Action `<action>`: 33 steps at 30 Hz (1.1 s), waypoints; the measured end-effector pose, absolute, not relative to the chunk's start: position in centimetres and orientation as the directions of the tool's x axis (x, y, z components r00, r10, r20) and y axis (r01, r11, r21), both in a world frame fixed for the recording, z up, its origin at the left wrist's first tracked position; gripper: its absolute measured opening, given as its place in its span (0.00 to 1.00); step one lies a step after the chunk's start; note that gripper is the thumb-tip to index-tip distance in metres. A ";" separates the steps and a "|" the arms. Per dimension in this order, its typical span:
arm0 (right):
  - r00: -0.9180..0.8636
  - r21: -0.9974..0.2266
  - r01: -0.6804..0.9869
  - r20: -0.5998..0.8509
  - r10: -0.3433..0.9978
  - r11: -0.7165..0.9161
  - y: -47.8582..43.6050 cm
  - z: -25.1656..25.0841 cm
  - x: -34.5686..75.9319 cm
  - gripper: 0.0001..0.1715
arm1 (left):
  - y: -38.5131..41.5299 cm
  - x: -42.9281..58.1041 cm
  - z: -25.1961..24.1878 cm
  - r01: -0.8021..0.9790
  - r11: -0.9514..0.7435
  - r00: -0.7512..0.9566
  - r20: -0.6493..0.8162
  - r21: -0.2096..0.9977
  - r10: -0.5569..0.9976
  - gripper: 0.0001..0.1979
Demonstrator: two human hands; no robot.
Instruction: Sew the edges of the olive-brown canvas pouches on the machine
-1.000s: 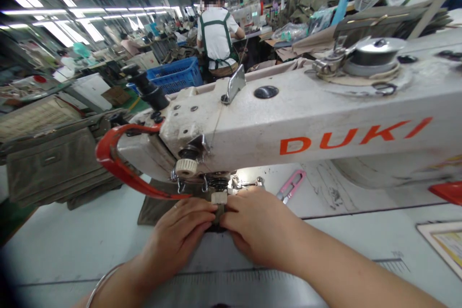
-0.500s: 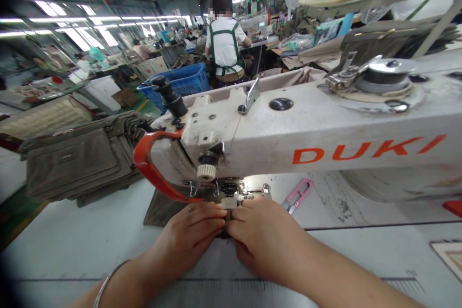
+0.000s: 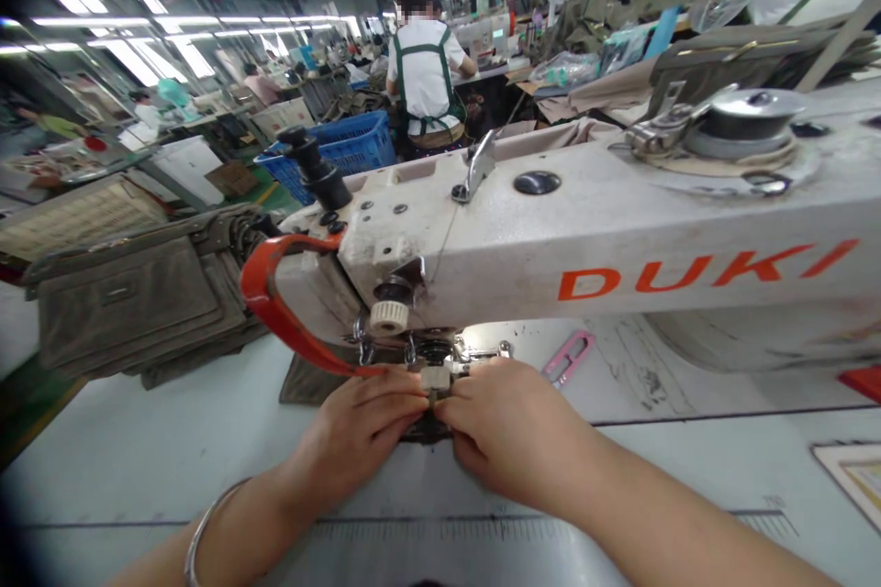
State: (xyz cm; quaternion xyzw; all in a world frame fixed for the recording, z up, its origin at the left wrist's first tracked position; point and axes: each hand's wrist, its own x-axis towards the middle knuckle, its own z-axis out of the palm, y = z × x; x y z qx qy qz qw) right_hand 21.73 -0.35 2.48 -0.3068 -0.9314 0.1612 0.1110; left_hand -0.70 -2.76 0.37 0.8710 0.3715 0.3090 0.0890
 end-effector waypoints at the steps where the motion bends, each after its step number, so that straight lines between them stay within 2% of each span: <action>1: -0.790 -0.366 0.534 0.107 0.604 0.762 -0.4 2.4 21.8 0.16 | -2.8 -0.7 0.4 0.593 -0.705 0.534 0.465 0.389 0.706 0.07; 5: -0.790 -0.353 0.535 0.114 0.603 0.768 -0.4 2.4 22.1 0.16 | -2.9 -0.4 0.8 0.602 -0.692 0.543 0.430 0.399 0.721 0.06; 10: -0.783 -0.440 0.510 0.119 0.611 0.739 -0.2 2.9 22.7 0.12 | -2.9 -0.3 0.9 0.601 -0.701 0.561 0.423 0.383 0.712 0.06; 13: -0.764 -0.446 0.516 0.147 0.628 0.731 -0.3 2.9 22.6 0.12 | -2.9 -0.5 0.9 0.613 -0.696 0.558 0.418 0.373 0.716 0.06; 20: -0.745 -0.428 0.525 0.188 0.640 0.736 -0.8 2.1 22.0 0.16 | -2.6 -1.1 1.0 0.584 -0.767 0.634 0.440 0.266 0.635 0.08; 24: -0.710 -0.382 0.585 0.186 0.679 0.716 -1.0 1.8 21.8 0.15 | -1.9 -1.0 1.3 0.592 -0.767 0.642 0.431 0.245 0.634 0.09; 29: -0.671 -0.292 0.659 0.188 0.717 0.693 -0.8 1.4 21.3 0.17 | -0.8 -0.9 1.6 0.641 -0.711 0.613 0.363 0.291 0.701 0.08; 33: -0.655 -0.223 0.713 0.128 0.745 0.665 -0.6 1.6 21.0 0.15 | 0.0 -0.9 1.5 0.689 -0.663 0.575 0.337 0.293 0.746 0.07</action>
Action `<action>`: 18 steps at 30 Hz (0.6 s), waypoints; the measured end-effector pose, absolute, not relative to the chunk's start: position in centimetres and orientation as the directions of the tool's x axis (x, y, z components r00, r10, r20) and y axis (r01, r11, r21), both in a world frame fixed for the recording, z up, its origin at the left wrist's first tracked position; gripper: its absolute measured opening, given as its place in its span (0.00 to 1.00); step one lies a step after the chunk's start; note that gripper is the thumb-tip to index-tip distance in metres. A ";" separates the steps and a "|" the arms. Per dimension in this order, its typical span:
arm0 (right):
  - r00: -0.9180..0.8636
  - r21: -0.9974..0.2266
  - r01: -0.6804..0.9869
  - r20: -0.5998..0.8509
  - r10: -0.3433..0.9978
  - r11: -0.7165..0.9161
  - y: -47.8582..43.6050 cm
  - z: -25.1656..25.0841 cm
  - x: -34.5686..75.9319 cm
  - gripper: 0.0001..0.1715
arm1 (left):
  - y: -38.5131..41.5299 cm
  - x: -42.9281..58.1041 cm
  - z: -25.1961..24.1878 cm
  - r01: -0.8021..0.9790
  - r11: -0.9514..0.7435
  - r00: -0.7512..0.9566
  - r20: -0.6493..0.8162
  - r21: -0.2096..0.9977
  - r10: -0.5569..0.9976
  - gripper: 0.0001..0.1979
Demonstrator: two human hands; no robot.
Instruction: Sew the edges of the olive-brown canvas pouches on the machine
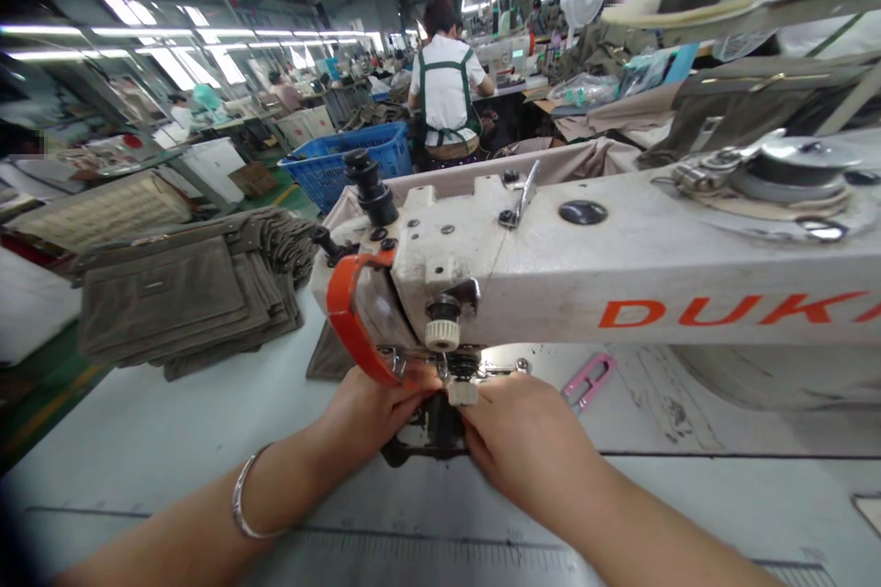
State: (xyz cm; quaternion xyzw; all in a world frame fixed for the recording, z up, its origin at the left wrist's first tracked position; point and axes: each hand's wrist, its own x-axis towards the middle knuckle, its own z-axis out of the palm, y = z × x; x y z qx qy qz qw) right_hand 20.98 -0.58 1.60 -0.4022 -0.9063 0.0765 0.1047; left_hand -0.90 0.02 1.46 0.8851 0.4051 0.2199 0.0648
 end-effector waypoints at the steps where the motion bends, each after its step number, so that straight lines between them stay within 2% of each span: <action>1: -0.652 -0.210 0.723 0.110 0.751 0.658 -0.6 1.7 20.9 0.15 | 0.2 -0.9 1.4 0.699 -0.653 0.562 0.341 0.291 0.753 0.07; 9: -0.656 -0.198 0.729 0.073 0.751 0.655 -0.4 1.8 20.8 0.22 | 1.6 -1.3 0.5 0.751 -0.618 0.502 0.406 0.234 0.764 0.07; 18: -0.663 -0.228 0.689 0.186 0.725 0.688 -0.9 1.4 21.1 0.17 | 1.9 -1.5 0.0 0.781 -0.584 0.485 0.372 0.221 0.791 0.08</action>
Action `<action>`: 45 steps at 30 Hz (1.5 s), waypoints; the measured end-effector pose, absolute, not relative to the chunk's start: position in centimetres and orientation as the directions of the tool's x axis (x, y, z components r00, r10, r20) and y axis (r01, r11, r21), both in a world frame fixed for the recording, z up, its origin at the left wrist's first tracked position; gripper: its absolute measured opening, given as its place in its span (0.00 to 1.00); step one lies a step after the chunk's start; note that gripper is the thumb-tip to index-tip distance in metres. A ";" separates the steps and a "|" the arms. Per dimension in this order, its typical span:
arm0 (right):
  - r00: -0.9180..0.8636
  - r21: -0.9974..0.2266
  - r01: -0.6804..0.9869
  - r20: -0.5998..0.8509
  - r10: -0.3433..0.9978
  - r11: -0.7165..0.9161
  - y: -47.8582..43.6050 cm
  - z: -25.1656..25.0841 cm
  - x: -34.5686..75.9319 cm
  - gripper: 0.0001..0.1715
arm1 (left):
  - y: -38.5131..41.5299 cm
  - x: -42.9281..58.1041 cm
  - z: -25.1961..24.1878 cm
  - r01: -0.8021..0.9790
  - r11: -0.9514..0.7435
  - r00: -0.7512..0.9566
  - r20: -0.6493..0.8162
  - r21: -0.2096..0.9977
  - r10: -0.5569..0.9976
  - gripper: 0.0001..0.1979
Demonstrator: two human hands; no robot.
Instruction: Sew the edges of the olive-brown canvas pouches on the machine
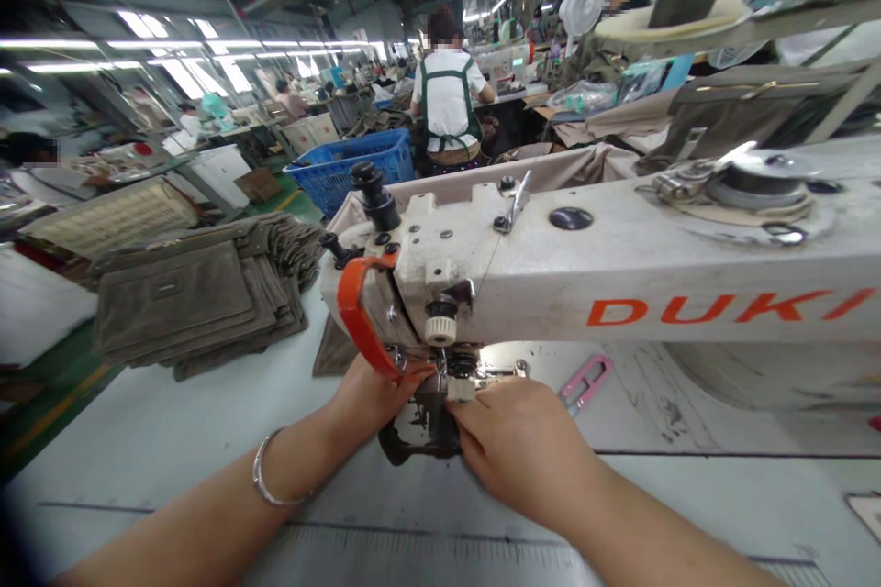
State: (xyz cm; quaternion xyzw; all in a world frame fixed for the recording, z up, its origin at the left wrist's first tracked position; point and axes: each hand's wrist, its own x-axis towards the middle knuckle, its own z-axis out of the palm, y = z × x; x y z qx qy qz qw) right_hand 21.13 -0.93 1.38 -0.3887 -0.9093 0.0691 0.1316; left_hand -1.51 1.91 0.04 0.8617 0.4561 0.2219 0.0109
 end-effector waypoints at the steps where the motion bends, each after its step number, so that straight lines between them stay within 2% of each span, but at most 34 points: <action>1: -0.661 -0.236 0.684 0.200 0.724 0.690 -1.0 1.4 21.2 0.17 | 1.9 -1.4 0.2 0.784 -0.582 0.490 0.360 0.216 0.794 0.08; 5: -0.670 -0.260 0.666 0.203 0.714 0.699 -0.8 1.4 21.3 0.16 | 1.2 -0.6 1.5 0.789 -0.587 0.526 0.294 0.181 0.798 0.10; 9: -0.694 -0.259 0.653 0.173 0.699 0.712 -0.6 1.6 21.2 0.16 | -0.4 0.3 3.5 0.749 -0.646 0.625 0.168 0.145 0.763 0.18; 11: -0.712 -0.276 0.630 0.169 0.681 0.726 -0.7 1.6 21.0 0.17 | -0.8 0.4 4.2 0.772 -0.600 0.596 0.089 0.211 0.798 0.20; 15: -0.749 -0.314 0.579 0.157 0.643 0.752 -0.8 1.6 20.6 0.22 | -0.6 0.0 5.0 0.784 -0.371 0.445 -0.035 0.498 0.895 0.21; 18: -0.747 -0.308 0.597 0.123 0.653 0.741 -1.0 1.7 20.3 0.22 | -0.5 0.2 5.6 0.711 -0.399 0.485 0.008 0.579 0.875 0.24; 23: -0.725 -0.285 0.634 0.104 0.680 0.719 -1.1 1.8 20.3 0.22 | -1.6 1.5 5.8 0.735 -0.442 0.498 0.033 0.515 0.866 0.22; 29: -0.738 -0.292 0.623 0.091 0.669 0.726 -1.1 1.8 20.3 0.15 | -3.0 2.4 4.7 0.781 -0.445 0.448 0.104 0.437 0.888 0.12; 34: -0.726 -0.267 0.647 0.070 0.684 0.715 -1.1 2.0 20.4 0.13 | -3.8 0.9 5.0 0.739 -0.432 0.447 0.105 0.517 0.889 0.13; 35: -0.722 -0.267 0.651 0.070 0.688 0.711 -1.1 2.1 20.4 0.14 | -4.1 0.2 4.9 0.752 -0.413 0.420 0.110 0.514 0.901 0.13; 37: -0.719 -0.273 0.652 0.075 0.691 0.707 -1.1 2.1 20.4 0.16 | -5.0 -1.8 4.4 0.837 -0.333 0.297 0.151 0.434 0.943 0.13; 39: -0.720 -0.283 0.647 0.082 0.690 0.708 -1.1 2.1 20.5 0.17 | -5.9 -3.7 3.6 0.932 -0.173 0.107 0.215 0.319 0.971 0.18; 40: -0.724 -0.293 0.640 0.083 0.685 0.711 -1.1 2.1 20.5 0.17 | -6.3 -4.5 3.2 0.948 -0.100 0.033 0.220 0.301 0.975 0.21; 42: -0.734 -0.320 0.620 0.088 0.674 0.716 -1.1 2.0 20.5 0.16 | -6.9 -5.5 2.5 0.934 0.004 -0.067 0.164 0.358 0.984 0.20; 43: -0.738 -0.332 0.610 0.095 0.669 0.720 -1.0 1.9 20.5 0.16 | -7.0 -5.6 2.3 0.900 0.041 -0.102 0.119 0.433 0.988 0.17; 45: -0.746 -0.345 0.587 0.121 0.655 0.733 -1.1 1.7 20.6 0.17 | -6.9 -5.3 2.2 0.737 0.117 -0.157 0.000 0.666 0.988 0.14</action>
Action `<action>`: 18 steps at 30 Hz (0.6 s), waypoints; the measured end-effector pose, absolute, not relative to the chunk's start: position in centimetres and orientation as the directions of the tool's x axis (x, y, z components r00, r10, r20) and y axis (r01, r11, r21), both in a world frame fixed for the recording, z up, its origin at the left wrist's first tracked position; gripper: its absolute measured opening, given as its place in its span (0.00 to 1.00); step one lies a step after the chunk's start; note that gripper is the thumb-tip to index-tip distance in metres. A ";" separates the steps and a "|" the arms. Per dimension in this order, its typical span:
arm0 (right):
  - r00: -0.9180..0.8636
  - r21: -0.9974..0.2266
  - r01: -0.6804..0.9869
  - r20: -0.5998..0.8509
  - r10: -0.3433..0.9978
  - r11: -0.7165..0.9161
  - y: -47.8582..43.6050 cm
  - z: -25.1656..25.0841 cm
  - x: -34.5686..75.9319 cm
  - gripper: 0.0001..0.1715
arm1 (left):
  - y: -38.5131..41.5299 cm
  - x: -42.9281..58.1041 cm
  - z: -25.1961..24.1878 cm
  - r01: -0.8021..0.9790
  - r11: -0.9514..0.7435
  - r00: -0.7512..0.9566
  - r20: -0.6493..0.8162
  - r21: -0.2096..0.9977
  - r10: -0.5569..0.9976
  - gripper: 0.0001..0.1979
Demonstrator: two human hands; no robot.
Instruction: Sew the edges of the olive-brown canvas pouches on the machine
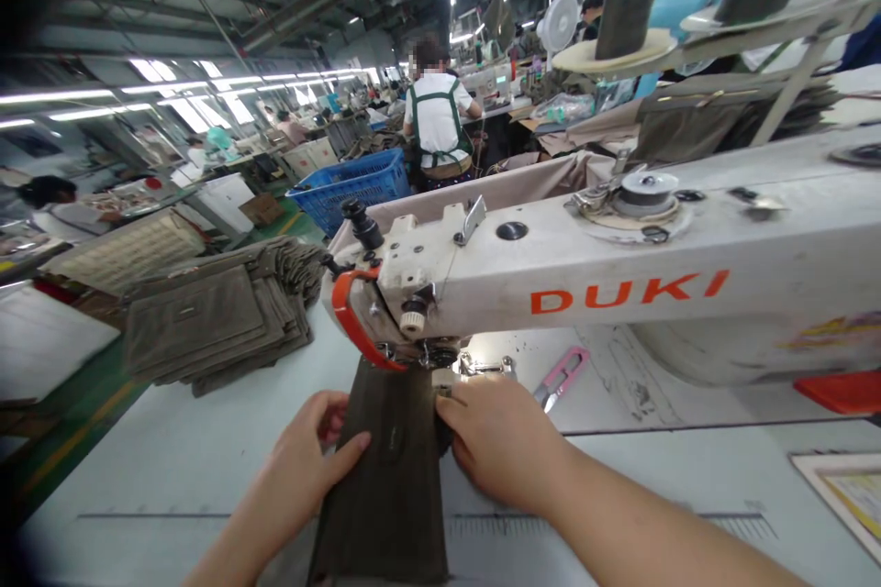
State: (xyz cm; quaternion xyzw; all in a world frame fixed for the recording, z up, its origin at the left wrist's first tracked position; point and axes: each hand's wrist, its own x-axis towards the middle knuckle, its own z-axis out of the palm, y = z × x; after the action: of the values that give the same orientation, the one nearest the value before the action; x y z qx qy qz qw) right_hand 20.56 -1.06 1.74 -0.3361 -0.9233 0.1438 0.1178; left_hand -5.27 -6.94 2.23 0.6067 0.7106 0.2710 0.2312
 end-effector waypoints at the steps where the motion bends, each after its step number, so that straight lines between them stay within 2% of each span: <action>1: -0.748 -0.345 0.577 0.141 0.649 0.740 -1.1 1.7 20.6 0.17 | -6.8 -4.9 2.4 0.591 0.161 -0.172 -0.072 0.791 0.983 0.14; 2: -0.748 -0.343 0.568 0.164 0.643 0.748 -1.1 1.6 20.6 0.17 | -6.6 -4.5 2.6 0.410 0.204 -0.170 -0.145 0.889 0.975 0.16; 4: -0.739 -0.339 0.556 0.215 0.638 0.758 -1.1 1.5 20.5 0.16 | -6.3 -3.7 3.1 0.070 0.295 -0.127 -0.284 0.953 0.950 0.18; 6: -0.720 -0.339 0.554 0.265 0.642 0.761 -1.1 1.4 20.4 0.16 | -6.4 -2.9 3.5 -0.133 0.416 -0.101 -0.430 0.900 0.897 0.15; 8: -0.706 -0.343 0.543 0.308 0.638 0.767 -0.9 1.2 20.3 0.15 | -7.0 -2.3 3.7 -0.273 0.540 -0.089 -0.579 0.797 0.810 0.13; 11: -0.714 -0.342 0.506 0.349 0.607 0.792 -0.7 0.8 20.3 0.10 | -8.5 -1.9 3.5 -0.392 0.666 0.080 -0.697 0.635 0.712 0.22; 13: -0.733 -0.331 0.478 0.359 0.577 0.813 -0.7 0.6 20.4 0.07 | -9.6 -2.5 3.4 -0.297 0.753 0.257 -0.710 0.587 0.655 0.35; 14: -0.745 -0.323 0.465 0.361 0.562 0.824 -0.7 0.7 20.5 0.07 | -10.0 -3.0 3.3 -0.199 0.768 0.287 -0.713 0.609 0.640 0.40; 16: -0.766 -0.309 0.435 0.366 0.528 0.846 -0.9 1.0 20.6 0.08 | -10.6 -4.4 3.5 0.074 0.675 0.154 -0.677 0.734 0.719 0.40; 17: -0.777 -0.302 0.421 0.366 0.512 0.855 -1.1 1.2 20.6 0.09 | -10.8 -5.2 3.7 0.249 0.564 0.025 -0.588 0.787 0.809 0.37; 18: -0.788 -0.292 0.408 0.364 0.496 0.865 -1.4 1.5 20.6 0.09 | -10.9 -5.9 4.0 0.439 0.428 -0.097 -0.432 0.790 0.896 0.33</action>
State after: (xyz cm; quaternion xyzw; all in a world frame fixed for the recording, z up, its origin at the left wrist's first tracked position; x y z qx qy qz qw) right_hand 20.57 -1.40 1.50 -0.2403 -0.9404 0.0994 0.2191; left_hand -5.88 -10.92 4.03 0.4770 0.7000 0.2416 0.4735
